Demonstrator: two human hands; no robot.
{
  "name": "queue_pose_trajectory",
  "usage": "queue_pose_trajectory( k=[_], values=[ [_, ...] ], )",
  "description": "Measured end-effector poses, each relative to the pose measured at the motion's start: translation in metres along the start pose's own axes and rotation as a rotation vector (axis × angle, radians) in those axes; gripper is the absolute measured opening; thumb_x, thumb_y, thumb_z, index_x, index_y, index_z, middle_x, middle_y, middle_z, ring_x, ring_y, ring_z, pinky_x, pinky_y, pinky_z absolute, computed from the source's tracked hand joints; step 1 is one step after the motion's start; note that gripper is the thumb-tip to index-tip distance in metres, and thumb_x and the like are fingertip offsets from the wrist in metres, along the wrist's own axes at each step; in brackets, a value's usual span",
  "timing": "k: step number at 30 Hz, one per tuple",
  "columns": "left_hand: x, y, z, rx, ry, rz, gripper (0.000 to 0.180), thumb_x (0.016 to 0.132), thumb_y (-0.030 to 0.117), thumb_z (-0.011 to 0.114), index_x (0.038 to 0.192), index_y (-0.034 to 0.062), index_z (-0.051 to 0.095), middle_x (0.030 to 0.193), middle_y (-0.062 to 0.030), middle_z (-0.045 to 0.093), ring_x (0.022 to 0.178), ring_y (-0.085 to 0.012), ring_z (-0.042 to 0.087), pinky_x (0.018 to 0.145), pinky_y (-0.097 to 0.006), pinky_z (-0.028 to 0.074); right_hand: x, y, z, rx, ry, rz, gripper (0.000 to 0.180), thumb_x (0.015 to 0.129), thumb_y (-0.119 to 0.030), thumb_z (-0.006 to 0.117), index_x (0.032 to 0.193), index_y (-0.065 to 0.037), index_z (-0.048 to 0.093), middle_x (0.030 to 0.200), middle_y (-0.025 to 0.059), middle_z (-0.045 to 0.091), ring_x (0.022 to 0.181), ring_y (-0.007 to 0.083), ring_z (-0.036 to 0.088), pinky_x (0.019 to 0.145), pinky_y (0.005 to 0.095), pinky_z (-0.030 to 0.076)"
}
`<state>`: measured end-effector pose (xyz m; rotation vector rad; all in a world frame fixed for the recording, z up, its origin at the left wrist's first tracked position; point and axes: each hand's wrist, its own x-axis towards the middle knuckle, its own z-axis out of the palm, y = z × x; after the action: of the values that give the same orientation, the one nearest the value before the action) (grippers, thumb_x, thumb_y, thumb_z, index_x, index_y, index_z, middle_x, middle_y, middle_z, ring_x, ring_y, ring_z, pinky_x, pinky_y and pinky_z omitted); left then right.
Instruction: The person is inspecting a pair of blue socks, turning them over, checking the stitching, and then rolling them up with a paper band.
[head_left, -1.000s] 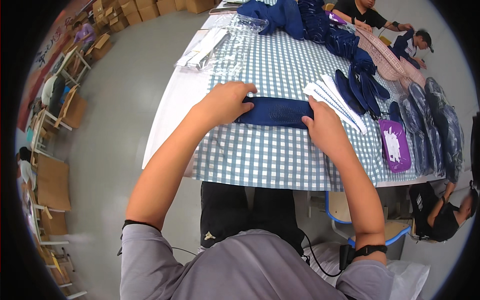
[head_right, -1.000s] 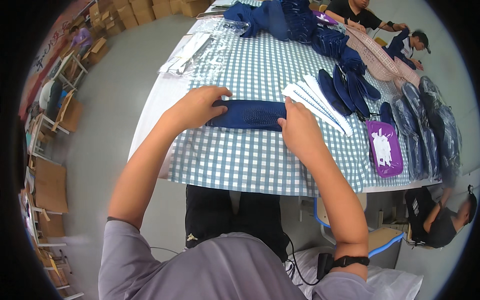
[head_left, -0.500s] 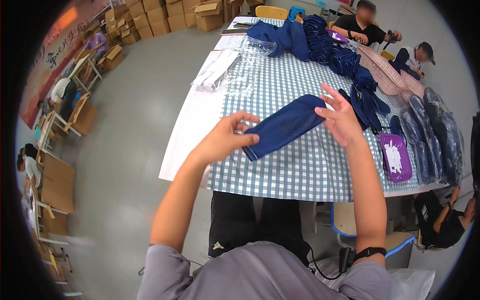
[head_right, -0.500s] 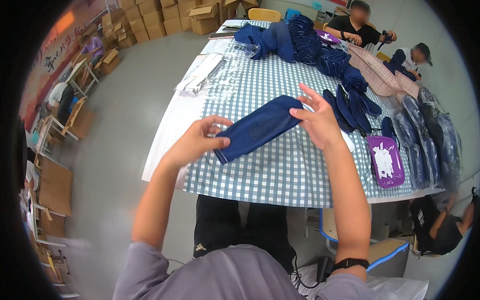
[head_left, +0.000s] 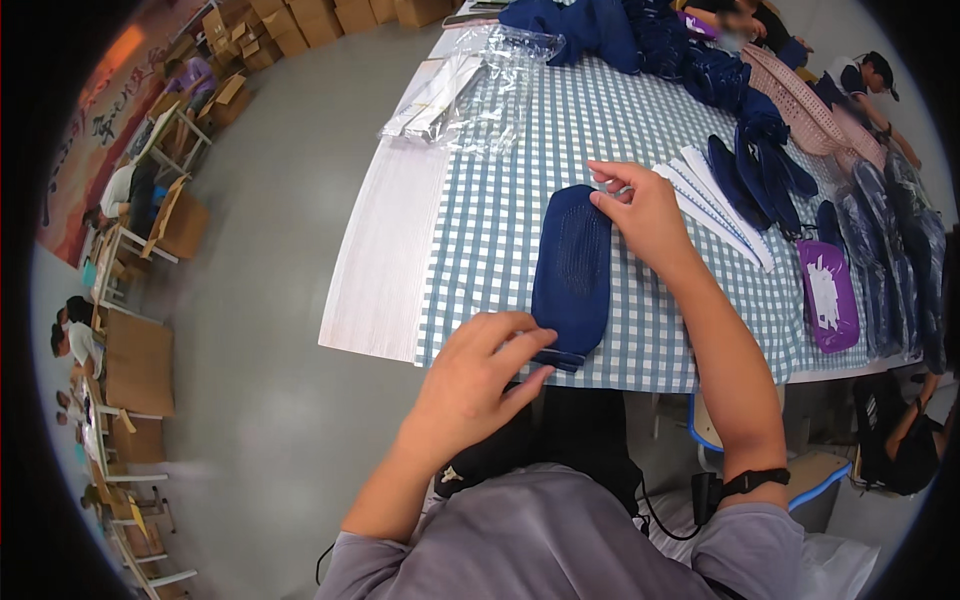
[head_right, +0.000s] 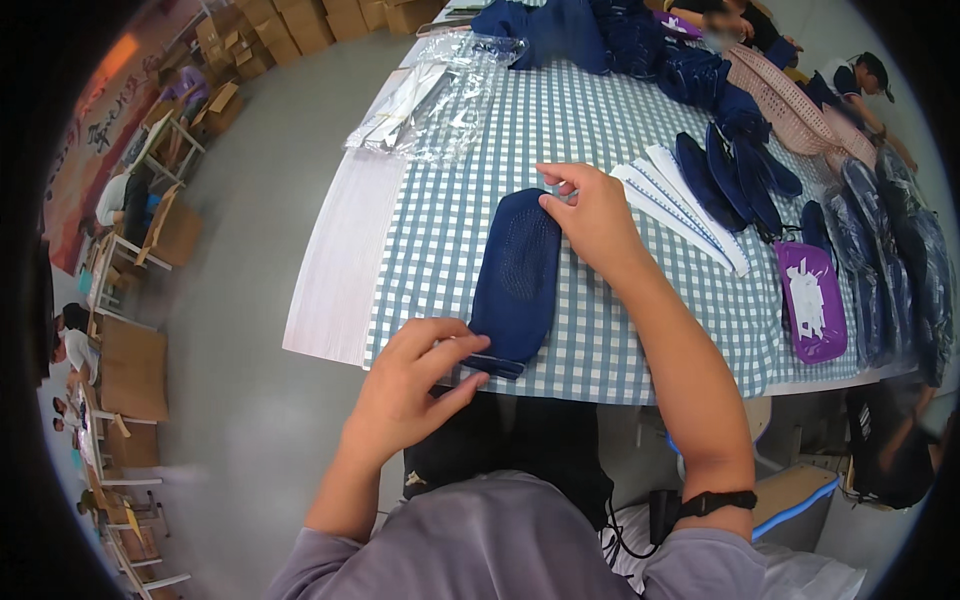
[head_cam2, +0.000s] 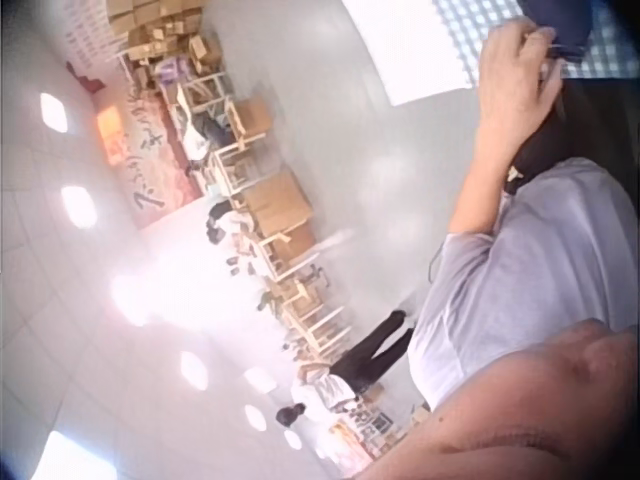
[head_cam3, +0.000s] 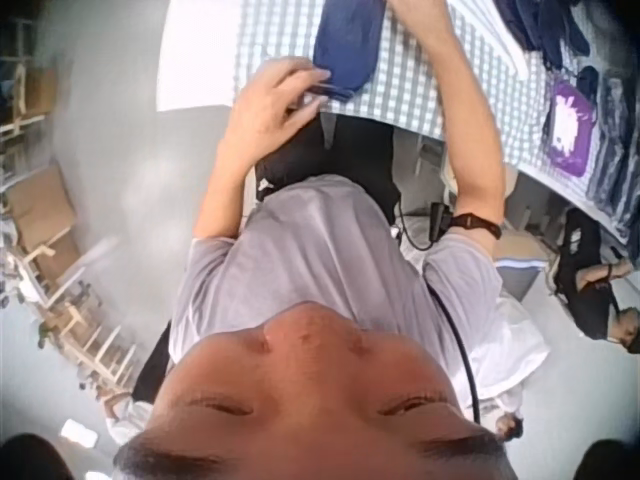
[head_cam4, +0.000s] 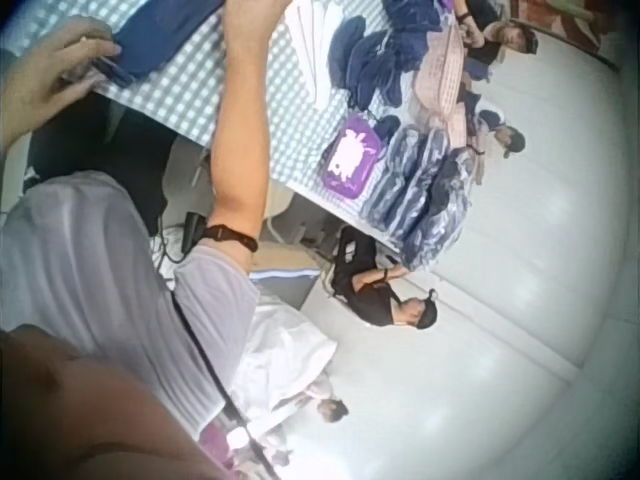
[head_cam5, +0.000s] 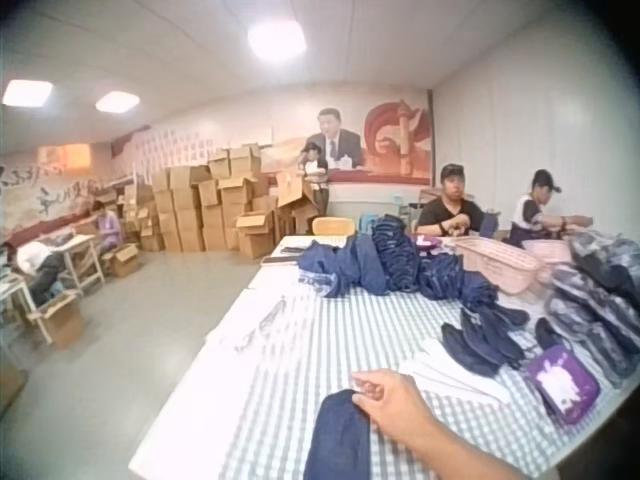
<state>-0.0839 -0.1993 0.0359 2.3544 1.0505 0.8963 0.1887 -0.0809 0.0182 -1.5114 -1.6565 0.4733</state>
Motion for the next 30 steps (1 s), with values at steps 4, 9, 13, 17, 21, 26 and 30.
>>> queue_pose_trajectory(
  k=[4,9,13,17,21,26,30],
  values=[
    [0.003,-0.02,0.009,0.03,-0.002,0.241,0.031,0.081,0.001,0.082,0.112,0.0069,0.079,0.11,-0.0054,0.074,0.099,-0.0263,0.072,0.082,-0.039,0.058,-0.008,-0.005,-0.004,-0.029,-0.026,0.085,0.045,0.091,0.0,0.081,0.135,-0.005,0.075,0.105,0.0073,0.079,0.082,0.0111,0.067,0.077,0.026,0.059],
    [0.004,-0.022,0.007,0.071,0.031,0.336,0.031,0.076,-0.003,0.083,0.106,0.0041,0.079,0.106,-0.0076,0.076,0.097,-0.0262,0.074,0.08,-0.037,0.06,-0.009,-0.007,-0.001,-0.001,0.014,0.051,0.046,0.091,0.001,0.08,0.136,-0.004,0.074,0.102,0.0058,0.077,0.083,0.0089,0.068,0.077,0.0239,0.059],
    [-0.001,-0.032,0.005,0.018,0.074,0.364,0.03,0.079,0.005,0.077,0.108,0.0007,0.078,0.106,-0.0099,0.076,0.095,-0.0279,0.075,0.08,-0.037,0.062,-0.006,0.0,-0.006,0.141,-0.036,0.118,0.048,0.089,0.002,0.08,0.136,-0.002,0.074,0.099,0.0056,0.077,0.082,0.0101,0.07,0.078,0.0257,0.06],
    [-0.006,-0.036,0.009,-0.02,0.089,0.35,0.029,0.078,0.005,0.077,0.107,0.0004,0.078,0.104,-0.0096,0.076,0.093,-0.0276,0.076,0.079,-0.036,0.062,-0.005,0.006,-0.009,0.198,-0.054,0.14,0.047,0.087,0.003,0.08,0.133,-0.002,0.076,0.097,0.0052,0.077,0.081,0.0113,0.07,0.078,0.0268,0.06],
    [-0.008,-0.037,0.013,-0.003,0.088,0.351,0.028,0.079,0.004,0.077,0.107,0.0005,0.078,0.106,-0.0099,0.076,0.094,-0.0277,0.075,0.079,-0.037,0.062,-0.004,0.007,-0.007,0.206,-0.068,0.132,0.046,0.087,0.002,0.08,0.133,-0.002,0.076,0.097,0.0054,0.077,0.081,0.0113,0.07,0.078,0.0266,0.06],
    [-0.002,-0.037,0.012,0.047,0.079,0.387,0.027,0.079,0.005,0.078,0.105,0.0008,0.077,0.105,-0.0094,0.074,0.093,-0.0273,0.075,0.079,-0.036,0.062,-0.003,0.007,-0.006,0.164,-0.033,0.126,0.04,0.09,0.0,0.08,0.13,-0.003,0.077,0.096,0.0063,0.077,0.08,0.0148,0.072,0.077,0.0303,0.061],
    [0.007,-0.034,0.009,0.027,0.029,0.375,0.02,0.081,0.0,0.083,0.1,0.0011,0.078,0.098,-0.0102,0.076,0.088,-0.0261,0.077,0.07,-0.035,0.062,-0.012,-0.01,-0.02,-0.219,0.071,-0.295,0.031,0.089,-0.002,0.081,0.12,-0.003,0.079,0.097,0.009,0.077,0.085,0.0224,0.073,0.079,0.0349,0.061]
  ],
)
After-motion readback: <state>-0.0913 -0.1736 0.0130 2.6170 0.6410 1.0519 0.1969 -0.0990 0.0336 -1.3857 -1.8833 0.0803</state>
